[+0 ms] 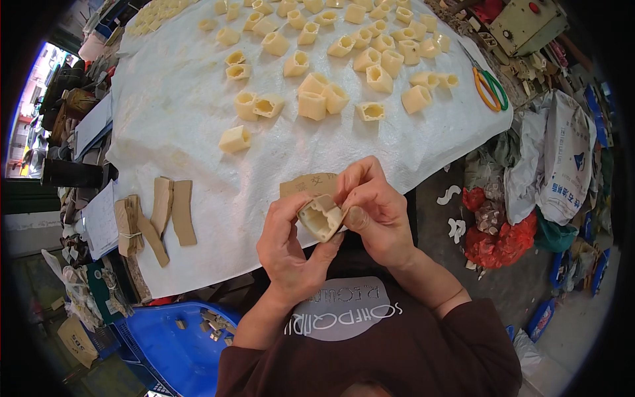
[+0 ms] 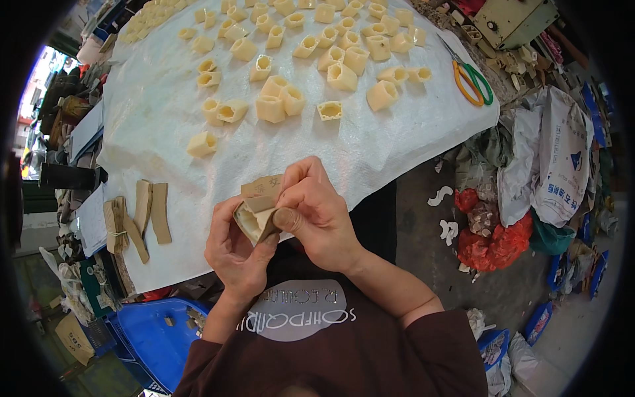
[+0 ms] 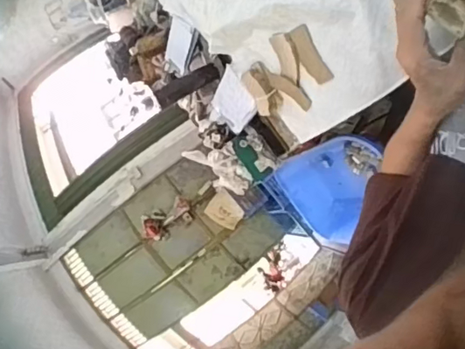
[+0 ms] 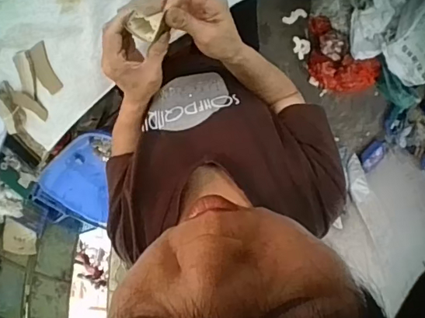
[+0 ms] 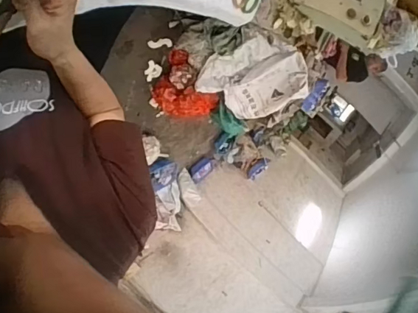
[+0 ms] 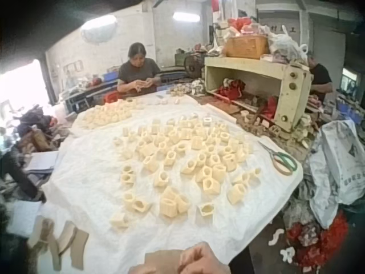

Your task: The person sands the edges of small, hollow, yellowish plastic components using a piece of sandpaper. They handle the parts one at a time, rotating them to smooth the surfaces, and place the finished items on a white sheet on the table.

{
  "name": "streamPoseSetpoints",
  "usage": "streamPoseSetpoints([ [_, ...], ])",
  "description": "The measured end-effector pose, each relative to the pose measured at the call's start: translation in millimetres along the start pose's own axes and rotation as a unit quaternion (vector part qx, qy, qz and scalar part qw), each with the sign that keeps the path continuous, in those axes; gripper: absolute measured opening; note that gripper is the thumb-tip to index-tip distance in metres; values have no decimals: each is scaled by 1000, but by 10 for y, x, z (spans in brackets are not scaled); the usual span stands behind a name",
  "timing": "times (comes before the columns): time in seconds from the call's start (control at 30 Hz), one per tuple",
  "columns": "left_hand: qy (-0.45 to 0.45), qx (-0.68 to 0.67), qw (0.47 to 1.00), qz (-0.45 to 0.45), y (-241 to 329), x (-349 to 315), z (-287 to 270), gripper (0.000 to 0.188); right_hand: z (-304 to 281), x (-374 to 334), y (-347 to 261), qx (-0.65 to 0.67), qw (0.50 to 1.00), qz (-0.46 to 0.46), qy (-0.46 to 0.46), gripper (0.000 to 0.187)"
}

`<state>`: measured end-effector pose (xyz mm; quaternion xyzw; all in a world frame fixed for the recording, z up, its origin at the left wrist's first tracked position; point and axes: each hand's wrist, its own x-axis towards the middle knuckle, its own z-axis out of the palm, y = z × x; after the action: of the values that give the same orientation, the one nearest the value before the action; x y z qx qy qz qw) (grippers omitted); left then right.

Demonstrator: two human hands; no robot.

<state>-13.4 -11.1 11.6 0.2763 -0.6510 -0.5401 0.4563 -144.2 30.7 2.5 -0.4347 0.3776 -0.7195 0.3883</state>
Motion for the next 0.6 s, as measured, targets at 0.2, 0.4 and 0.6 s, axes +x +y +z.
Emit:
streamPoseSetpoints([
  [0.2, -75, -9, 997, 32, -29, 47, -84, 50, -27, 1, -50, -51, 998, 8, -47, 20],
  [0.4, -65, 24, 996, 47, -70, 39, -82, 44, -89, 76, -141, -87, 992, 23, -93, 23],
  [0.6, -68, 83, 990, 86, -33, 71, -71, 43, -152, 97, -108, -68, 990, 50, -112, 23],
])
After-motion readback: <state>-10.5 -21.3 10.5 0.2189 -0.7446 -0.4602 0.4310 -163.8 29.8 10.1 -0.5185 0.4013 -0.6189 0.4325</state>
